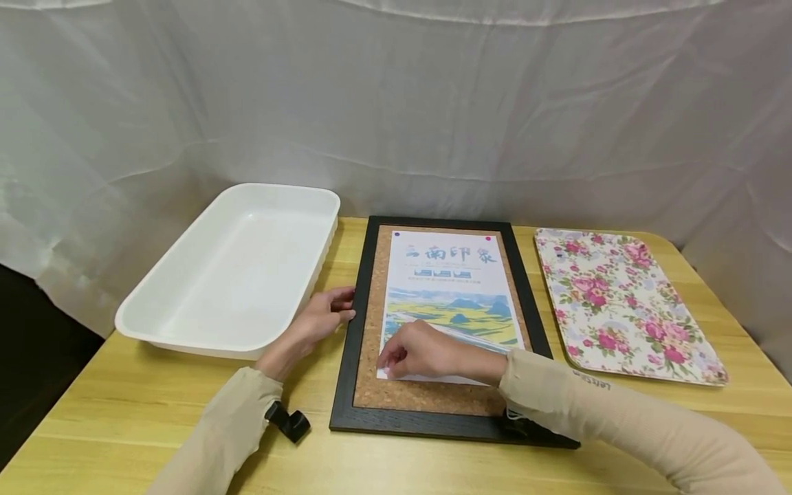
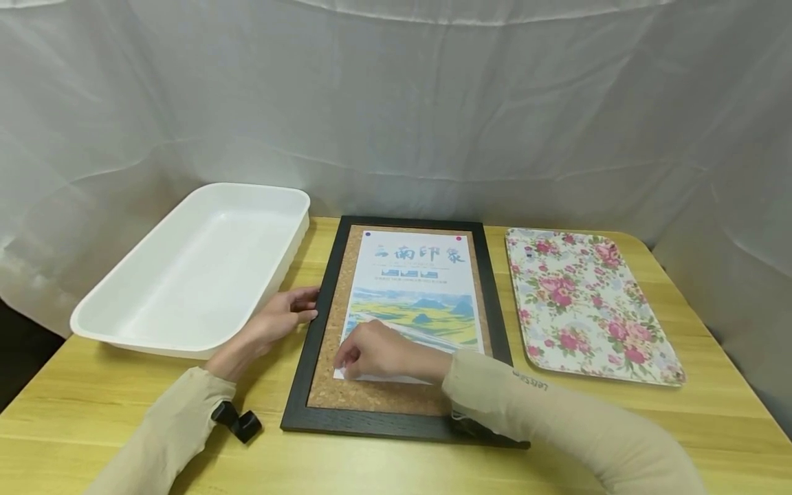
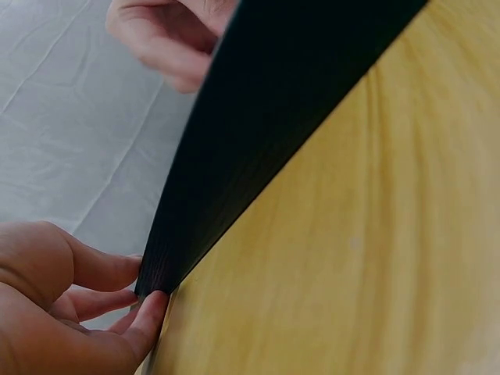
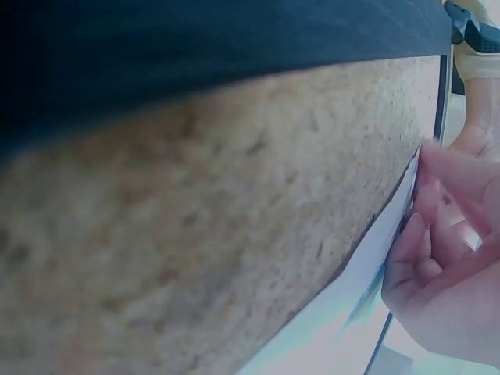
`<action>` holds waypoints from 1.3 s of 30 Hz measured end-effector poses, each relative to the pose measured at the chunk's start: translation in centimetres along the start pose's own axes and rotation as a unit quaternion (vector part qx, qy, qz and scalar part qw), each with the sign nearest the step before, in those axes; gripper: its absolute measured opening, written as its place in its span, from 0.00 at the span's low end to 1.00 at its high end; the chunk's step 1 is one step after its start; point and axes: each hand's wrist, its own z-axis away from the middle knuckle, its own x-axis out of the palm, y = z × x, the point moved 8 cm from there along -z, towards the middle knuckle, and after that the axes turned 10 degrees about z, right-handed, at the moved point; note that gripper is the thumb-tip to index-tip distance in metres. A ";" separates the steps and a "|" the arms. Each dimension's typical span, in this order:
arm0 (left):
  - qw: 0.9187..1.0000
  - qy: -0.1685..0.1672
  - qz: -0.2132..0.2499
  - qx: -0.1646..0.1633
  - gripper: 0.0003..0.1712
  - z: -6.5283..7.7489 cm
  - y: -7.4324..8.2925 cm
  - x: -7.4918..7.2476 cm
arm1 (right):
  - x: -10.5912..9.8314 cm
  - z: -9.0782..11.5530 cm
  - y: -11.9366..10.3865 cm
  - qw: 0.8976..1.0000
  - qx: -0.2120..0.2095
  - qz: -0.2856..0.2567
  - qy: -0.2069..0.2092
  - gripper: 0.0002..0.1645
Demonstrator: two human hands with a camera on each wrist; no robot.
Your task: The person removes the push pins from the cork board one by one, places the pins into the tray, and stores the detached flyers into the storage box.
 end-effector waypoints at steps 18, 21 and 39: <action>1.000 0.001 0.000 0.005 0.28 -0.1 -0.1 0.1 | -0.1 0.2 0.5 0.999 0.023 -0.026 -0.002 0.03; 1.000 0.003 0.000 0.002 0.28 -0.1 -0.2 0.1 | -0.3 0.3 0.6 1.000 0.018 -0.023 -0.003 0.03; 1.000 0.006 0.000 -0.006 0.29 0.2 -0.1 -0.1 | -4.5 1.8 3.5 0.995 0.077 -0.023 0.054 0.06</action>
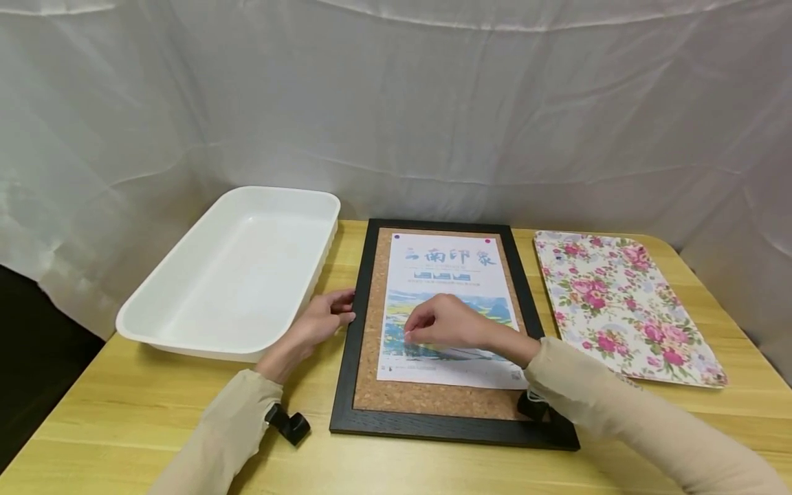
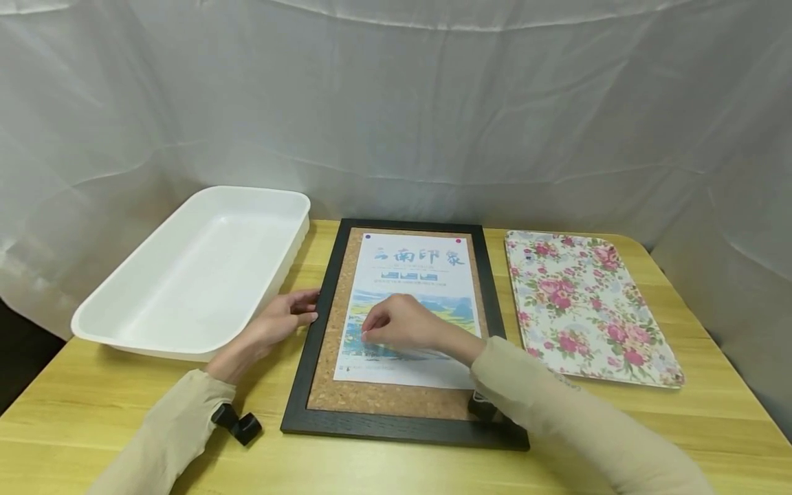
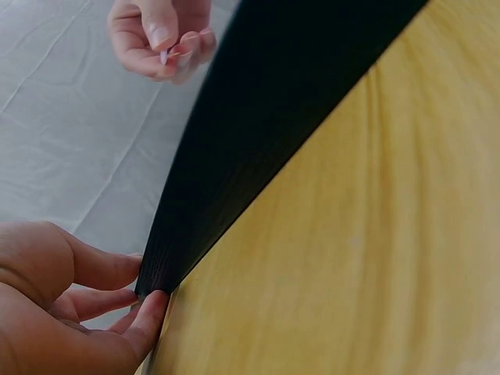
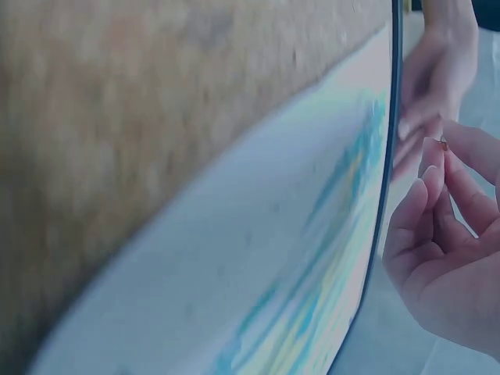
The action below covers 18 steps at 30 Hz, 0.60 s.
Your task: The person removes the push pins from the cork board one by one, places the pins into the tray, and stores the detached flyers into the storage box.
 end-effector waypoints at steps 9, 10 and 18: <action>1.000 -0.001 -0.005 0.007 0.29 0.0 0.0 0.1 | -3.6 0.2 3.6 0.995 0.076 0.011 0.064 0.07; 1.000 -0.001 -0.005 0.007 0.29 0.0 0.0 0.1 | -3.9 0.2 4.0 0.994 0.086 0.005 0.067 0.08; 1.000 0.000 -0.003 0.006 0.29 0.0 0.1 0.1 | -6.1 0.6 7.3 0.987 0.128 -0.012 0.095 0.13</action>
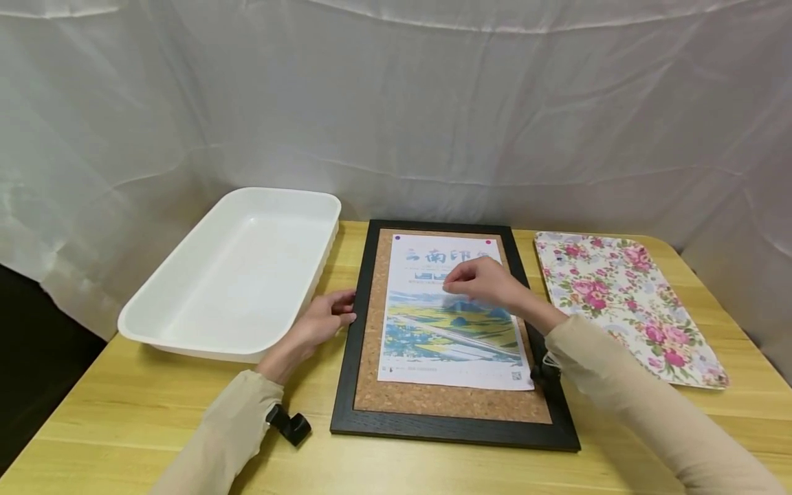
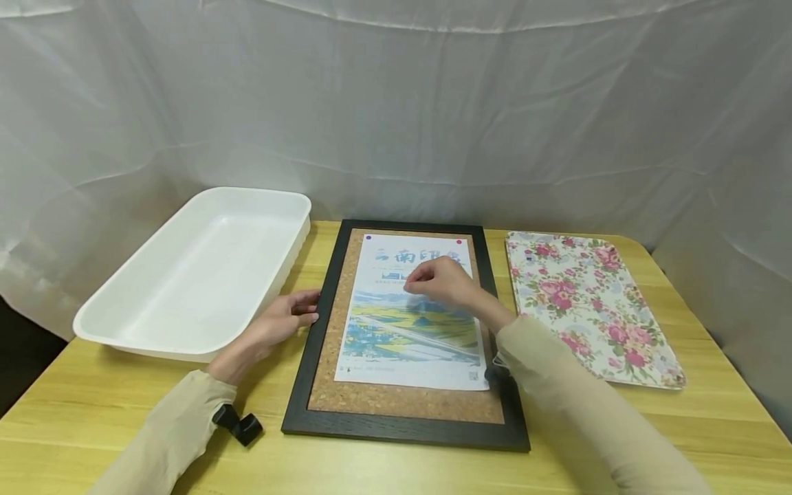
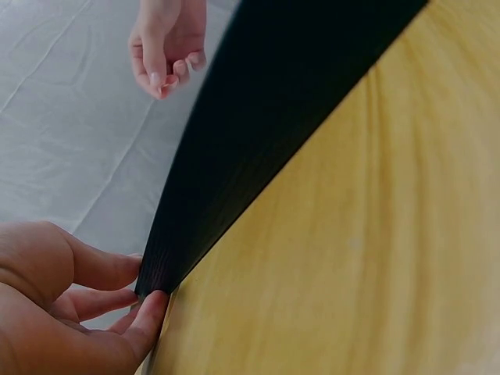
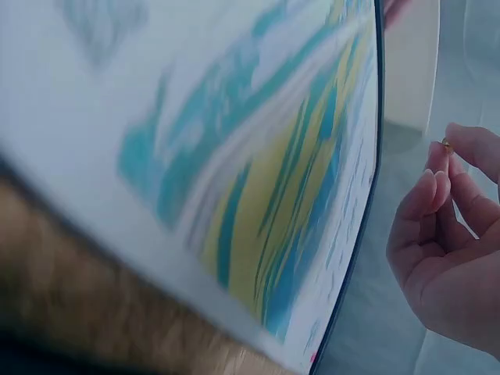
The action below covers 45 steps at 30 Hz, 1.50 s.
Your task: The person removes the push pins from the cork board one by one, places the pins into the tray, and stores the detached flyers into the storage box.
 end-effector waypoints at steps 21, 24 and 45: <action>1.000 0.002 -0.001 0.000 0.29 -0.1 0.2 0.2 | -4.7 -0.8 7.6 0.993 0.089 0.025 0.072 0.19; 1.000 0.001 -0.002 -0.001 0.29 -0.1 0.3 0.2 | -5.5 -0.7 8.4 0.991 0.098 0.020 0.090 0.20; 1.000 -0.004 0.012 0.009 0.29 0.0 0.2 0.7 | -10.5 -2.6 26.2 0.971 0.148 0.011 0.187 0.37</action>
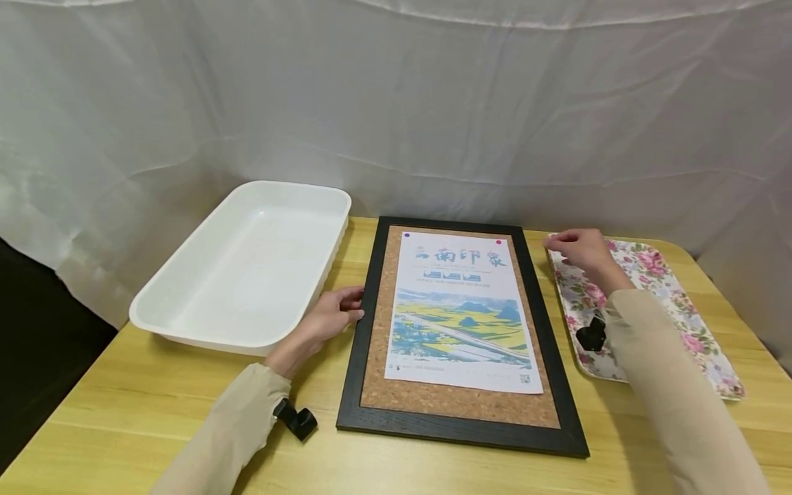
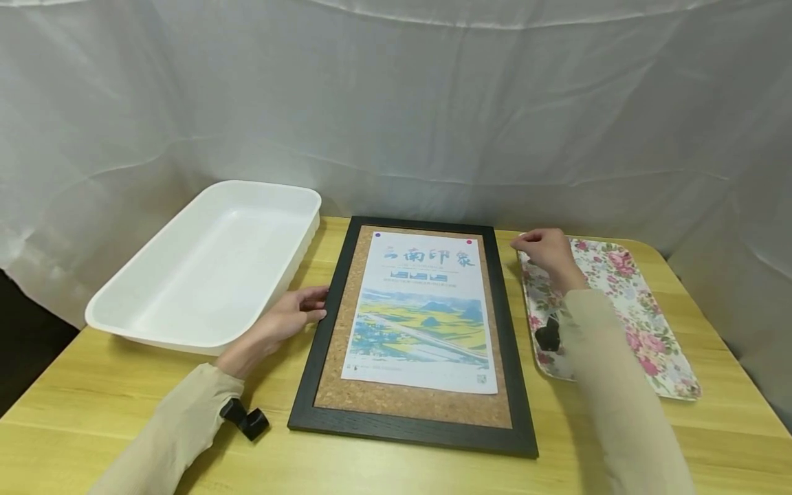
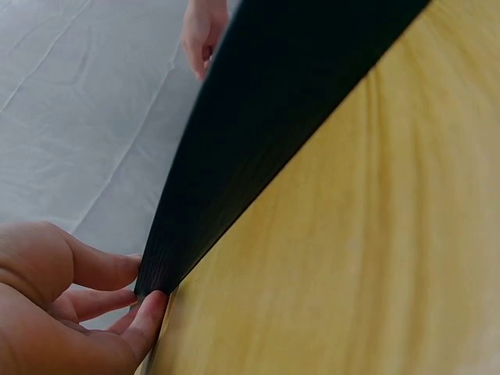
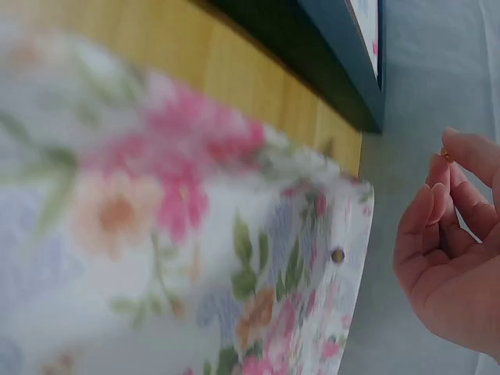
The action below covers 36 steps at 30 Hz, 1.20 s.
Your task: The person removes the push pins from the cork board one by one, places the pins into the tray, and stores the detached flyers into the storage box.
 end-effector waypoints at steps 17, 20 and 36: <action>1.000 0.003 0.000 -0.003 0.29 0.0 -0.1 0.0 | -4.1 4.7 -1.2 0.997 0.062 -0.032 -0.015 0.34; 1.000 0.001 0.003 -0.001 0.28 0.1 -0.1 0.0 | -4.3 6.2 -2.6 0.997 0.072 -0.015 -0.029 0.29; 1.000 0.003 0.004 -0.005 0.28 0.1 0.1 -0.1 | -3.5 6.3 -0.8 0.991 0.126 -0.018 -0.038 0.31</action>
